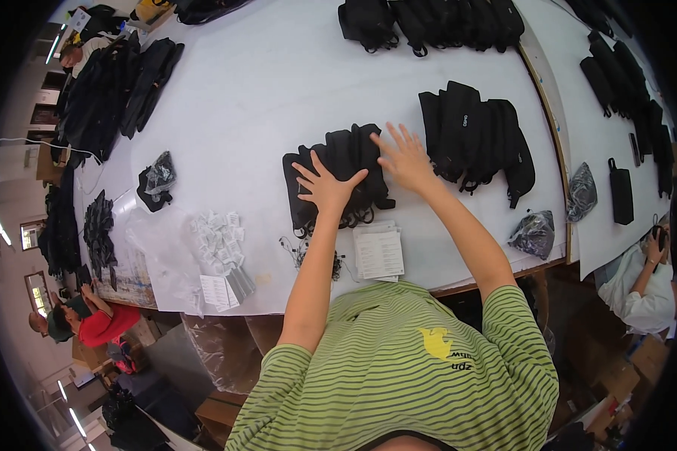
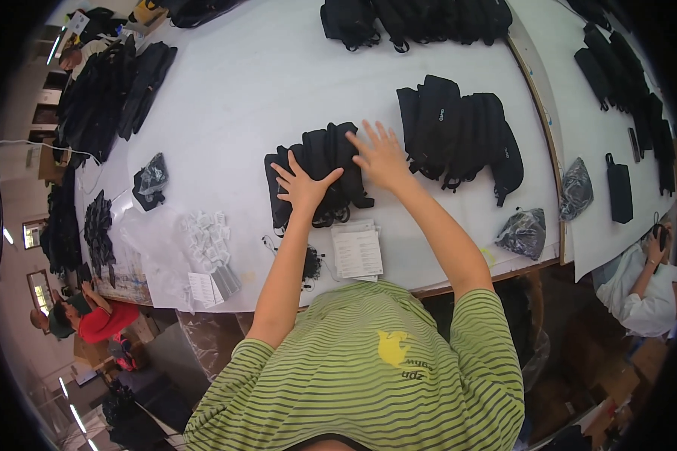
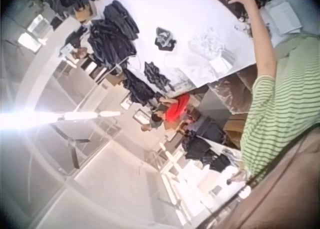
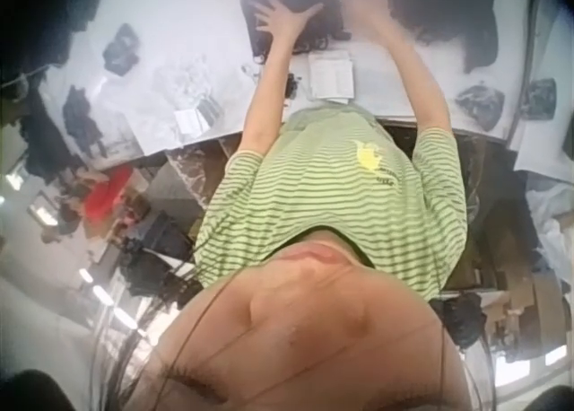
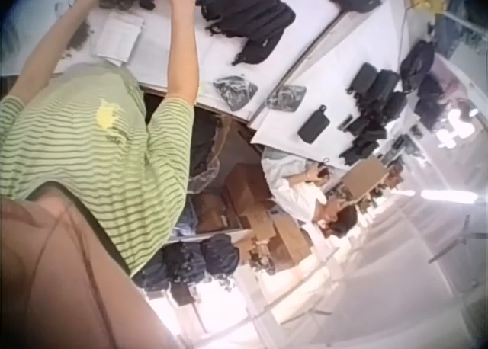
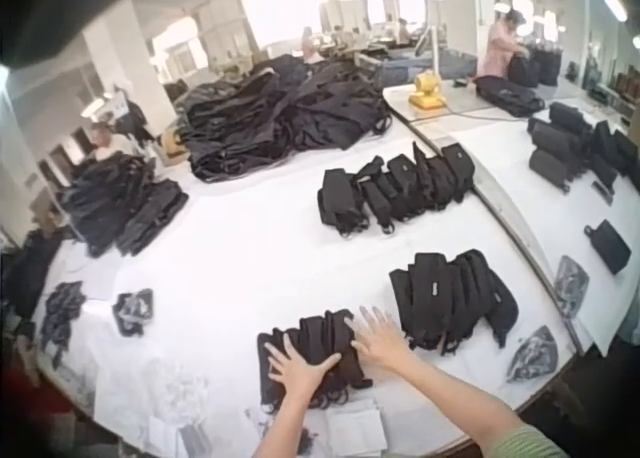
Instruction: Sorting, trimming, and packing black fabric pouches at a workstation.
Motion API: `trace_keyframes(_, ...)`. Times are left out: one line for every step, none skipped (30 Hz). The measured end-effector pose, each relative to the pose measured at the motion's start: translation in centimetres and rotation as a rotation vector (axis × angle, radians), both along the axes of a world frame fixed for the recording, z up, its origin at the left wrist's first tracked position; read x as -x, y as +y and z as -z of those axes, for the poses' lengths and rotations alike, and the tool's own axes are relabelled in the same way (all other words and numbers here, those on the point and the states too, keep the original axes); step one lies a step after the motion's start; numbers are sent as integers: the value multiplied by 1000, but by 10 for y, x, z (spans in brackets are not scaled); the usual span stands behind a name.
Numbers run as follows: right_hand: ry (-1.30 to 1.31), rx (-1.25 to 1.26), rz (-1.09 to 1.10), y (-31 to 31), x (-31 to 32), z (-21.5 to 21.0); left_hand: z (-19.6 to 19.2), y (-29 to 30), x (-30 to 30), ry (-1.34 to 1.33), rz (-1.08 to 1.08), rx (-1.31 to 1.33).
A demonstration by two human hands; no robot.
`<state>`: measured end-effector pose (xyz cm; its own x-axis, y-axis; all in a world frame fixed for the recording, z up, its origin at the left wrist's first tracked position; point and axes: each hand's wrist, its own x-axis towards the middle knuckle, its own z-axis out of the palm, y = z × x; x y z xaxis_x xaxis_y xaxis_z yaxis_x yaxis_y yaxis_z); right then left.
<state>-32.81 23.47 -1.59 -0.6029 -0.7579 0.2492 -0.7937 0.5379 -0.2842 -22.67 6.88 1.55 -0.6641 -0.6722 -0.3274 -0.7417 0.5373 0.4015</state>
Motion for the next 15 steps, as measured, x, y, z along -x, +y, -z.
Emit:
trace_keyframes(-65,132,207,0,18,10,-1,1,3,5,3,3)
trace_keyframes(-133,265,410,-1,27,15,-1,2,3,5,7,8)
trace_keyframes(-241,293,397,-7,29,2,0,0,-1,-2,-5,16)
trace_keyframes(-247,295,380,-15,26,-9,1,-3,-4,-5,-22,22)
trace_keyframes(-231,223,191,-19,22,-17,2,-3,-4,1,-18,24)
trace_keyframes(-214,150,0,-23,19,-21,2,-5,-5,7,-16,28)
trace_keyframes(-215,151,-10,-29,21,-20,2,-7,-9,5,-25,31)
trace_keyframes(-199,157,31,-34,28,-19,1,-7,-8,0,-25,24)
trace_keyframes(-180,164,74,-37,39,-13,-1,-6,-7,-3,-24,17)
trace_keyframes(-175,165,73,-40,52,-7,-3,-5,-6,3,-24,18)
trace_keyframes(-337,346,242,-35,72,10,-3,1,-1,7,-1,17)
trace_keyframes(-494,528,418,-27,88,26,-3,8,4,8,28,12)
trace_keyframes(-655,620,548,-21,97,35,-1,12,8,11,45,6)
trace_keyframes(-663,620,538,-26,91,30,1,10,6,4,36,8)
trace_keyframes(-452,461,395,-32,77,16,2,3,1,-4,17,13)
